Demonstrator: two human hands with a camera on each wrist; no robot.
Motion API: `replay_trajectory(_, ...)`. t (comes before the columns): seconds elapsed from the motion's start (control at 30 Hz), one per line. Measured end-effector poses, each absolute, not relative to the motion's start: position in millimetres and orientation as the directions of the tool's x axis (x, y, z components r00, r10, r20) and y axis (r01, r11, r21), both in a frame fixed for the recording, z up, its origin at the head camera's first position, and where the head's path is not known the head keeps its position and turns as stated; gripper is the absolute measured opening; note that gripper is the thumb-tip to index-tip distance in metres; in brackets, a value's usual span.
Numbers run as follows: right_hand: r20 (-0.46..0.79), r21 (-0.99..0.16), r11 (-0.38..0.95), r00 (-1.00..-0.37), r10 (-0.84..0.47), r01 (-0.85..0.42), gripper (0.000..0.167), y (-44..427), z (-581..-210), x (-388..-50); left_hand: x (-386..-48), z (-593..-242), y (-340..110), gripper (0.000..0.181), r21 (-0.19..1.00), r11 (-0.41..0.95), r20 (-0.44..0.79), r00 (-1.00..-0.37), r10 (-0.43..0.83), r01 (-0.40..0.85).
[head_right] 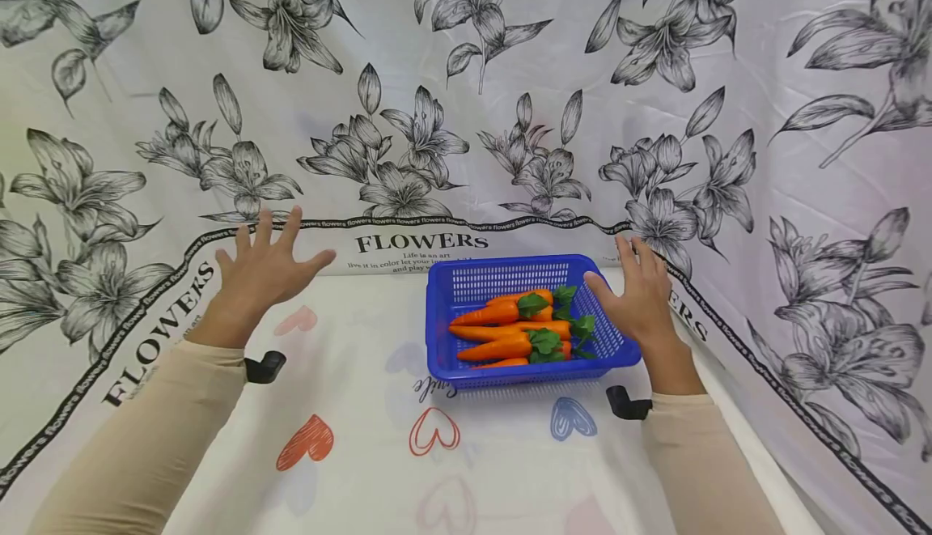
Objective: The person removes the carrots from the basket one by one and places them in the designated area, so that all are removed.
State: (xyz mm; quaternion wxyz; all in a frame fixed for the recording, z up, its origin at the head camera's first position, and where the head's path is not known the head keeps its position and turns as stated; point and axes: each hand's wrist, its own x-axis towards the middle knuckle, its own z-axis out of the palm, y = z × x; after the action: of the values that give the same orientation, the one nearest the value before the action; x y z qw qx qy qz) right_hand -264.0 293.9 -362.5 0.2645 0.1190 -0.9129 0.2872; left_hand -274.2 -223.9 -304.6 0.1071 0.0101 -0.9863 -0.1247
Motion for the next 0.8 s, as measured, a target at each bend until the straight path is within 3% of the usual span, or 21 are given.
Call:
replay_trajectory(0.47,0.578,-0.534,0.743,-0.816,-0.026,-0.402,0.071,299.0,-402.9,-260.2,-272.6,-313.1,-224.5,0.097,0.244,0.970,0.192,-0.980,-0.056,-0.007)
replay_trajectory(0.8,0.515,-0.591,0.722,-0.857,-0.003,-0.358,0.068,306.1,-435.0,-257.2,-273.1,-314.8,-220.7,0.095,0.263,0.965,0.168,-0.984,-0.050,-0.004)
